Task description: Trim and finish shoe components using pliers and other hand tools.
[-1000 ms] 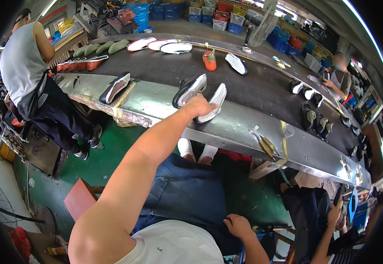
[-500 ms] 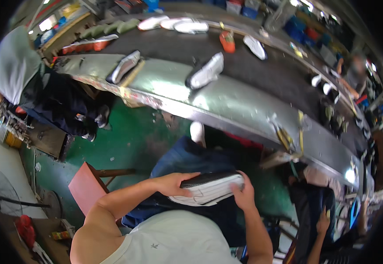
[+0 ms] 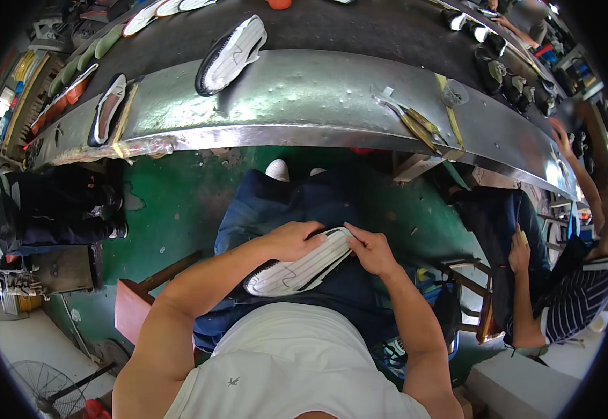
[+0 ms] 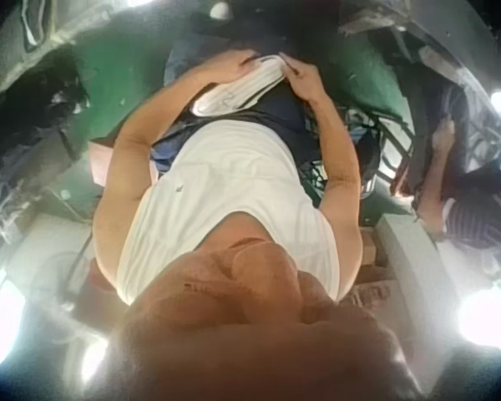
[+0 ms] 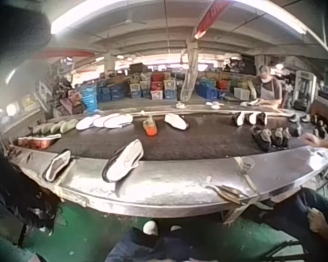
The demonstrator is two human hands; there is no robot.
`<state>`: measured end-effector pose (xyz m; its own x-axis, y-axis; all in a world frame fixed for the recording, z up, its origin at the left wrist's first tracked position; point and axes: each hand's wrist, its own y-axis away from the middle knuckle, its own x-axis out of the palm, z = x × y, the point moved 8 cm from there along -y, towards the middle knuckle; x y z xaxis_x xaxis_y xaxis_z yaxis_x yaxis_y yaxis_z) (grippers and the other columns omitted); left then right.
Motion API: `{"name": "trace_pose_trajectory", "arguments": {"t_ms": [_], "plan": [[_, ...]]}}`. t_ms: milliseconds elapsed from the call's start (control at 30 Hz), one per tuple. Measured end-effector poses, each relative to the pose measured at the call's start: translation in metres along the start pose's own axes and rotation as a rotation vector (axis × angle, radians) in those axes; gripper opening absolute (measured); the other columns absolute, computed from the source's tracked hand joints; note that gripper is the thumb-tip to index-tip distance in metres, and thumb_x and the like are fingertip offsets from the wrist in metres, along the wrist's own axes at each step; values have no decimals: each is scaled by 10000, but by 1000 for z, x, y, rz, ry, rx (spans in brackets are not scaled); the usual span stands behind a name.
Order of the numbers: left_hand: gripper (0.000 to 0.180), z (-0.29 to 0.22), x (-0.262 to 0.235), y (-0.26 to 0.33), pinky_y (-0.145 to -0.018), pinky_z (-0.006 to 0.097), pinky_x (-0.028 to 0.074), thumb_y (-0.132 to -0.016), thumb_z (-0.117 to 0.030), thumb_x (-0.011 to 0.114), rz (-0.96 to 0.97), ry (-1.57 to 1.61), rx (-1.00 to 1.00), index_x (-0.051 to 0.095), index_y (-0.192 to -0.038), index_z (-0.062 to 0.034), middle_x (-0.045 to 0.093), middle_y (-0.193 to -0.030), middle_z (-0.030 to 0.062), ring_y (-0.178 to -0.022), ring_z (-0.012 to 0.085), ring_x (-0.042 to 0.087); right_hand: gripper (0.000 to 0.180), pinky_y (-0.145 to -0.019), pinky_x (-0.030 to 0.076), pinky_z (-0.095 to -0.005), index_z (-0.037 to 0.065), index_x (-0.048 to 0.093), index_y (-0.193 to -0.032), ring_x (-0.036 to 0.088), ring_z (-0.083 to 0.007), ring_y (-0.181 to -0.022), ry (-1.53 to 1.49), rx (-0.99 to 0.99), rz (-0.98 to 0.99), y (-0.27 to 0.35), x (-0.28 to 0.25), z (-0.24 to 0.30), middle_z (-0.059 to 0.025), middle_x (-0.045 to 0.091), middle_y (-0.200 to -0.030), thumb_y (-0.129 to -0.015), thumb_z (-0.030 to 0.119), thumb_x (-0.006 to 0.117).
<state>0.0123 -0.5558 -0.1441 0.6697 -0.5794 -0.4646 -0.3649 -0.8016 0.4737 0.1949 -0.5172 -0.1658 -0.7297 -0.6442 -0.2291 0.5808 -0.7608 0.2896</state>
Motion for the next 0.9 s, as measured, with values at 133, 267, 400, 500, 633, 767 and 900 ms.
{"name": "trace_pose_trajectory", "arguments": {"t_ms": [133,267,400,500,633,767,900], "plan": [[680,-20,12,-25,-1032,403,468,-952,-486,608,-28,10,86,492,-1442,-28,605,-1345,243,-1232,375,597,244,-724,575,-359,28,682,-1185,743,-272,-797,340,-265,-173,0,-11,30,-175,747,-903,-983,136,596],[741,-29,18,-33,-1047,384,462,-907,-441,696,40,62,126,444,-1477,-38,609,-1341,235,-1234,348,601,156,-682,573,-382,-2,668,-1004,734,-347,-762,44,65,-298,-14,-34,-15,-193,722,-813,-980,130,590],[698,-6,-23,-16,-1033,369,468,-913,-329,735,-117,267,174,442,-1477,-39,634,-1307,182,-1186,271,621,206,-804,539,-436,-1,647,-1003,690,-374,-922,610,-402,-343,-7,-53,115,-194,713,-981,-972,200,617],[652,-36,-72,33,-1066,321,414,-919,-190,745,-379,704,333,444,-1477,-35,575,-1353,97,-1234,169,531,326,-941,469,-491,-5,624,-1081,605,-430,-1086,968,-622,-726,-11,-116,198,-218,657,-1148,-958,297,633],[707,-44,-76,62,-1064,295,395,-951,-119,707,-421,860,453,332,-1550,-94,548,-1341,40,-1206,126,505,496,-936,473,-491,-11,628,-1202,602,-430,-1080,1156,-510,-818,-69,-187,205,-217,655,-1145,-918,393,669],[690,-9,-69,74,-1038,275,395,-980,-70,654,-394,735,365,291,-1562,-144,550,-1275,10,-1161,103,501,441,-820,518,-455,-24,641,-1143,659,-315,-894,1011,-104,-229,-96,-183,185,-178,667,-981,-880,328,687],[551,11,-68,81,-1053,290,376,-1032,-182,592,-404,789,294,342,-1522,-145,498,-1267,37,-1186,128,467,222,-655,506,-268,28,645,-1023,658,-122,-790,-52,-2,96,-27,-86,138,-51,681,-834,-882,200,636]]}}
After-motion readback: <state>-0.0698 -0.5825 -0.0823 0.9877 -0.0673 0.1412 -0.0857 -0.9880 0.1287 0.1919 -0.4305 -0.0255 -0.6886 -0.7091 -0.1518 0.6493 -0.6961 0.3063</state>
